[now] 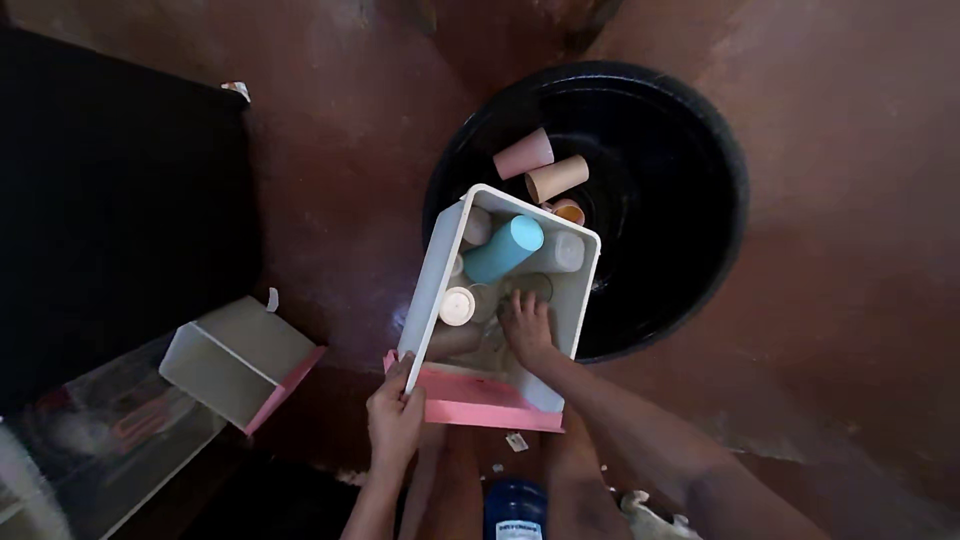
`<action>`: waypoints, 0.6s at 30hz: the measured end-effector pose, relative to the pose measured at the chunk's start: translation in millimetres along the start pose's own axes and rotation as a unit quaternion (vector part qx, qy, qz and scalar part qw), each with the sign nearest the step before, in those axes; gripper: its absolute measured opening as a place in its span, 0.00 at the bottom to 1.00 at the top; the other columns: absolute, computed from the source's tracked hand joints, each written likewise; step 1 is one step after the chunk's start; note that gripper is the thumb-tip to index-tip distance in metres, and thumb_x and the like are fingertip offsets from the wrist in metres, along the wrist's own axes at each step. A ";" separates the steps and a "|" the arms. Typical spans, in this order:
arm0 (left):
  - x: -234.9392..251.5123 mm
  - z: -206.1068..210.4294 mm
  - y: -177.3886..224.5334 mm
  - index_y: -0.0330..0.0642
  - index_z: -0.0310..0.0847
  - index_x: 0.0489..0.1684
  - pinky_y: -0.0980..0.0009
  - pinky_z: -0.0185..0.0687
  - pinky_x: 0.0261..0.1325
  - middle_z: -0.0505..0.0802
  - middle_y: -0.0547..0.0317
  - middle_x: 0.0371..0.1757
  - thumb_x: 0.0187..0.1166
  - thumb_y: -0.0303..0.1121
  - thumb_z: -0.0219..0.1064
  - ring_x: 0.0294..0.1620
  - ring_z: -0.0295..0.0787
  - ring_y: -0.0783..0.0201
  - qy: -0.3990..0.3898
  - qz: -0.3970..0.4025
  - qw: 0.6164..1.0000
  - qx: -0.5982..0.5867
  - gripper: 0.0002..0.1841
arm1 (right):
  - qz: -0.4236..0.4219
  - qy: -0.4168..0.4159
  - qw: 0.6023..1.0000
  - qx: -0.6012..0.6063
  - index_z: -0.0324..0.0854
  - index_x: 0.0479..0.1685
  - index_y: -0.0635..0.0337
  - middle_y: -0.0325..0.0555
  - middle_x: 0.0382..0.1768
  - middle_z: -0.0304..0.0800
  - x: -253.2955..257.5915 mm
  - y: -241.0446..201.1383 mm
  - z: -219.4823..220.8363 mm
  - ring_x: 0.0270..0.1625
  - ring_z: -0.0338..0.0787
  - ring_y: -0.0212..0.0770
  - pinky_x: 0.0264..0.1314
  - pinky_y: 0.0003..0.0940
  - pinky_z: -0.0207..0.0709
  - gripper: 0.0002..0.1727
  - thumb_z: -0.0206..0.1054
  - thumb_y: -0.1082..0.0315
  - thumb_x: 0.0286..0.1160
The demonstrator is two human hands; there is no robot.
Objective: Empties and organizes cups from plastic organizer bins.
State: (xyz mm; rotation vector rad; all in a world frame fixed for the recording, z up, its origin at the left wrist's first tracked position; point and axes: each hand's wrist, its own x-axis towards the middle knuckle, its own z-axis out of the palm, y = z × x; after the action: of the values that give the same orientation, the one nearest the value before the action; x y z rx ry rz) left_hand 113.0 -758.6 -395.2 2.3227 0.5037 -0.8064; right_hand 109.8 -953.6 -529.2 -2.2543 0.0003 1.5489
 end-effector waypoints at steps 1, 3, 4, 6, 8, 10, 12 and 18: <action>-0.2 0.2 -1.5 0.21 0.86 0.59 0.58 0.81 0.70 0.89 0.32 0.68 0.71 0.19 0.58 0.70 0.88 0.47 0.003 0.005 1.000 -0.001 0.20 | 0.006 -0.012 1.000 -0.006 0.66 0.86 0.66 0.75 0.91 0.44 6.8 -0.7 -1.2 0.88 0.49 0.83 0.80 0.79 0.51 0.31 0.54 0.84 0.80; -1.3 1.1 -3.6 0.20 0.85 0.60 0.59 0.81 0.69 0.89 0.31 0.67 0.71 0.19 0.58 0.70 0.88 0.47 0.006 0.007 1.000 -0.002 0.20 | 0.014 -0.023 1.000 -0.011 0.65 0.87 0.63 0.71 0.92 0.45 18.0 -1.0 0.5 0.87 0.51 0.84 0.78 0.82 0.51 0.32 0.54 0.83 0.80; -0.9 1.7 -3.9 0.20 0.85 0.61 0.59 0.81 0.69 0.89 0.31 0.67 0.71 0.19 0.57 0.70 0.88 0.46 0.005 0.008 1.000 -0.004 0.21 | 0.016 -0.018 1.000 -0.010 0.65 0.88 0.62 0.68 0.93 0.46 22.7 0.4 3.5 0.88 0.50 0.84 0.78 0.83 0.49 0.32 0.54 0.83 0.80; 0.3 3.4 -4.8 0.21 0.85 0.60 0.57 0.81 0.70 0.89 0.31 0.67 0.71 0.19 0.57 0.69 0.88 0.45 0.002 0.009 1.000 -0.009 0.20 | 0.010 0.003 1.000 -0.003 0.67 0.87 0.60 0.65 0.93 0.49 29.0 5.3 10.9 0.90 0.44 0.84 0.79 0.88 0.40 0.33 0.56 0.83 0.79; 1.0 4.7 -5.5 0.21 0.86 0.59 0.59 0.81 0.69 0.89 0.30 0.66 0.72 0.19 0.57 0.69 0.88 0.46 0.003 0.008 1.000 -0.020 0.20 | -0.007 0.005 1.000 0.007 0.69 0.86 0.60 0.64 0.92 0.51 32.0 8.3 13.6 0.91 0.43 0.83 0.81 0.87 0.37 0.32 0.57 0.82 0.79; 0.1 6.6 -4.8 0.21 0.87 0.57 0.61 0.81 0.68 0.89 0.30 0.66 0.71 0.19 0.57 0.68 0.89 0.49 0.003 0.003 1.000 -0.026 0.19 | -0.054 -0.001 0.999 -0.004 0.70 0.83 0.65 0.66 0.88 0.61 33.5 13.7 13.7 0.88 0.54 0.79 0.83 0.77 0.51 0.28 0.54 0.82 0.81; -1.7 8.5 -1.0 0.22 0.88 0.54 0.64 0.83 0.62 0.90 0.32 0.64 0.72 0.20 0.58 0.63 0.91 0.54 0.003 -0.016 1.000 -0.020 0.17 | -0.122 -0.009 0.992 -0.027 0.72 0.78 0.72 0.67 0.82 0.71 35.8 21.9 11.6 0.84 0.64 0.73 0.83 0.65 0.59 0.26 0.53 0.84 0.80; -2.8 8.2 4.2 0.26 0.88 0.54 0.75 0.77 0.41 0.92 0.38 0.62 0.75 0.19 0.59 0.41 0.87 0.71 0.001 -0.071 0.997 -0.019 0.16 | -0.178 -0.078 0.979 -0.061 0.74 0.73 0.76 0.68 0.77 0.74 33.1 29.0 -6.0 0.85 0.63 0.70 0.86 0.62 0.56 0.26 0.67 0.78 0.74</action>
State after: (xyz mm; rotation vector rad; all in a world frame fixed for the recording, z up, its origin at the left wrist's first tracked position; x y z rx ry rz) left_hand 109.7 -767.5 -396.6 2.2737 0.6848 -0.8530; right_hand 121.3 -974.8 -566.5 -2.0701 -0.5260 1.5552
